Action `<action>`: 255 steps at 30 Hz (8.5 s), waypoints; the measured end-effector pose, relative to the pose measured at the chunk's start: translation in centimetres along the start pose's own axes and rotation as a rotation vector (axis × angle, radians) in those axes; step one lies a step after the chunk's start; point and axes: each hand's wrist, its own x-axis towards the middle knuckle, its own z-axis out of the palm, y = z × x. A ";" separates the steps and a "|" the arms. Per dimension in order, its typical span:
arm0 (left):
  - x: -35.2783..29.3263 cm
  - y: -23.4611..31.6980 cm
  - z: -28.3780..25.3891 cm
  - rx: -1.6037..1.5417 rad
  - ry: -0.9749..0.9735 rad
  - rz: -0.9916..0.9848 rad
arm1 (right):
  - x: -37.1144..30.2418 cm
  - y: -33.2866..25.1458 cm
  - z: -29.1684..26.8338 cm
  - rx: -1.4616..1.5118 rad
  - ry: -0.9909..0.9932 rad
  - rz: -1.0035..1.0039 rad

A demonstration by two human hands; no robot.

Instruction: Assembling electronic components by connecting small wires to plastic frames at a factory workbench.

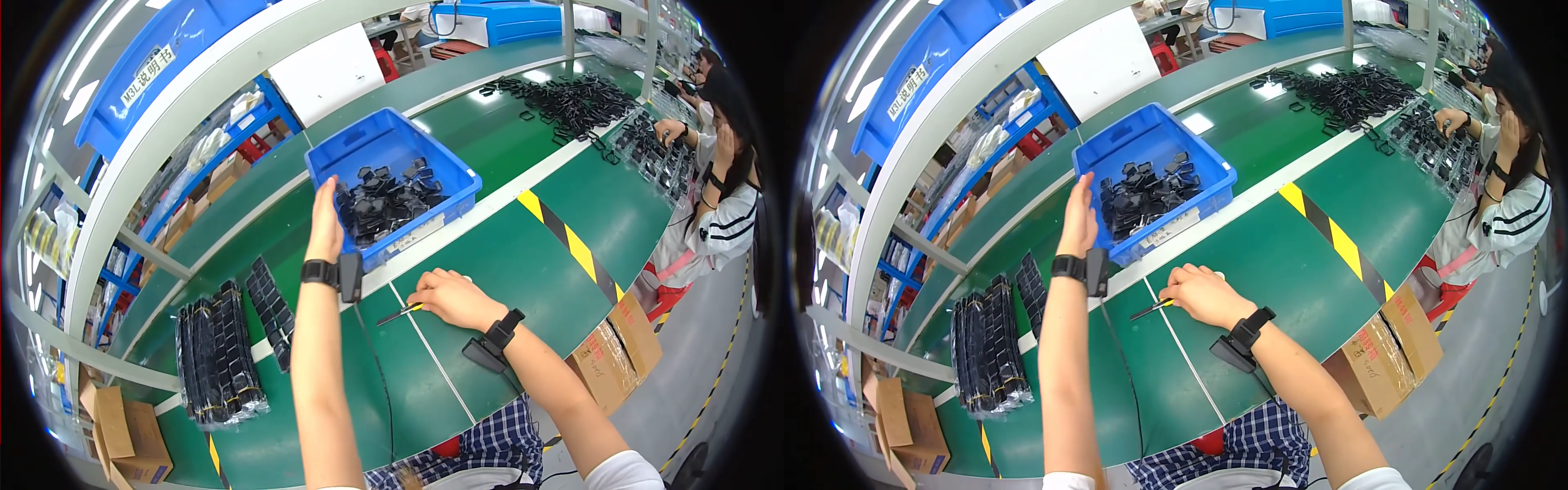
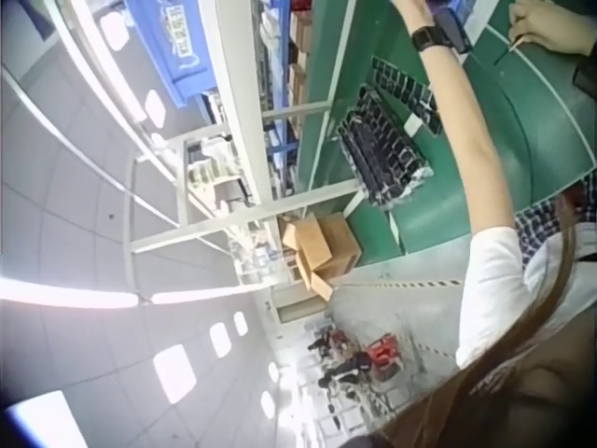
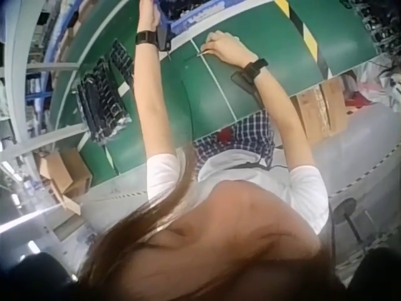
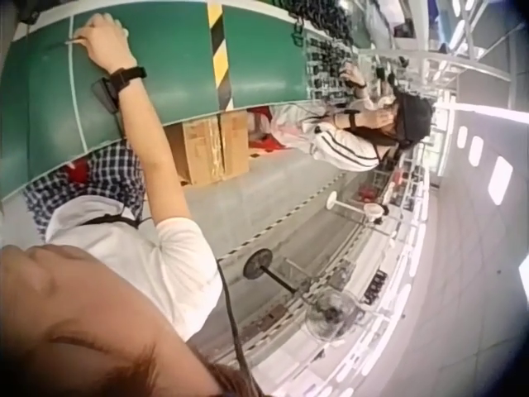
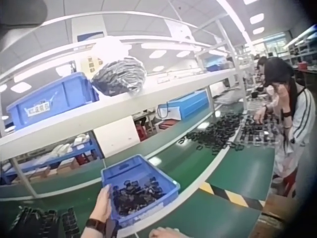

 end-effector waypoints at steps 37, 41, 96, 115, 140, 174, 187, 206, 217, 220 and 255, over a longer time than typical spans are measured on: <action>-30.8 2.9 -10.5 1.349 -0.456 0.671 | 0.6 -3.9 -0.4 0.005 -0.054 -0.027; -30.5 3.1 -10.9 1.226 -0.449 0.714 | 0.5 -4.4 -0.1 0.014 -0.082 -0.067; -27.6 2.3 -11.1 0.902 -0.358 0.287 | 0.6 -5.1 3.0 0.066 -0.173 -0.248; -27.6 2.8 -11.3 0.859 -0.406 0.250 | 0.0 -3.1 -1.5 0.102 -0.290 -0.170; -28.1 3.8 -11.5 1.064 -0.416 0.551 | 0.3 -4.5 1.3 -0.013 -0.178 -0.203; -25.2 1.6 -10.9 0.996 -0.352 0.378 | 1.5 -4.0 2.4 0.058 -0.175 -0.215; -25.4 1.4 -11.1 1.009 -0.347 0.383 | 1.2 -4.1 1.1 0.032 -0.202 -0.199; -26.0 4.3 -16.4 0.973 -0.115 0.274 | 1.0 -2.4 0.1 0.035 -0.162 -0.178; -27.7 4.7 -14.5 1.147 -0.268 0.417 | 0.8 -1.4 3.4 0.157 -0.012 -0.242; -28.4 5.7 -11.6 1.206 -0.437 0.426 | 0.4 -1.6 3.0 0.053 0.038 -0.140; -27.5 4.6 -10.4 1.011 -0.564 0.600 | -0.2 -3.2 3.5 0.010 -0.085 -0.211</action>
